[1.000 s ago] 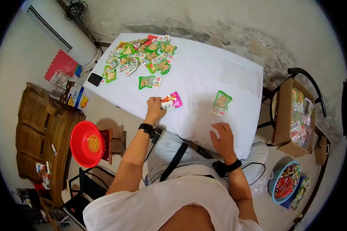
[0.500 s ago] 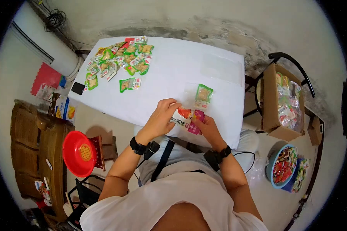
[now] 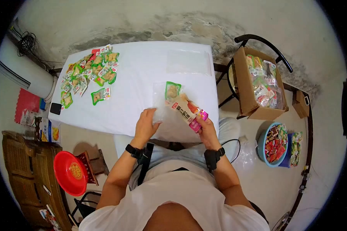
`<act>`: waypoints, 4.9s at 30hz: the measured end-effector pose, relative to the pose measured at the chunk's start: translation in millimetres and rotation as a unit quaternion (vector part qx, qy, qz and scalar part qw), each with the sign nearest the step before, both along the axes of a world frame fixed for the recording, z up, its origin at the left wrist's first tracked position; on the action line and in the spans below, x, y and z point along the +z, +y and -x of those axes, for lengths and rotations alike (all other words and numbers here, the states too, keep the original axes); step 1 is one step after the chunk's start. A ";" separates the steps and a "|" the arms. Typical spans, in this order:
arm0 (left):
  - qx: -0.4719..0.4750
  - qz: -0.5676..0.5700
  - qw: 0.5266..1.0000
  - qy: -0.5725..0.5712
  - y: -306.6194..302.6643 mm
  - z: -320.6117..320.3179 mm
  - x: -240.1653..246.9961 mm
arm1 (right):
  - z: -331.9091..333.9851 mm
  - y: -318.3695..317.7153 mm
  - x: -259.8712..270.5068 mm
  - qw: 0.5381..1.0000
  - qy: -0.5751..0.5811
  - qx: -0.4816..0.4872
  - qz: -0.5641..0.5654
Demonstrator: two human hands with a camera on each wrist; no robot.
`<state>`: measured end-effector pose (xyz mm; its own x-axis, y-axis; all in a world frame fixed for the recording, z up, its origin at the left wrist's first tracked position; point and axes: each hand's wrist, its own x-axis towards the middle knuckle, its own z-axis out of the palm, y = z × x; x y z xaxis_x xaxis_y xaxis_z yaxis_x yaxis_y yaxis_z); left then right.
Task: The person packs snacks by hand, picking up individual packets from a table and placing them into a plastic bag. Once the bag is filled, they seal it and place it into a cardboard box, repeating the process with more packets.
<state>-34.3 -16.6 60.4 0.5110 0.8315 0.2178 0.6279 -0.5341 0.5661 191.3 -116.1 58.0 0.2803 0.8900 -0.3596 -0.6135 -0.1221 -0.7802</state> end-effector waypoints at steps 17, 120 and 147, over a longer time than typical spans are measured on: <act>0.003 -0.076 0.992 -0.102 -15.7 -27.0 -3.7 | -11.4 -34.0 -9.0 0.990 -0.051 0.109 0.072; 0.116 -0.041 0.978 -0.166 220.7 82.1 2.4 | 31.9 61.8 39.5 0.941 -0.165 0.292 0.047; -0.045 -0.062 0.997 -0.001 -29.3 -29.2 4.9 | -15.0 -24.5 37.9 0.941 -0.262 0.205 0.067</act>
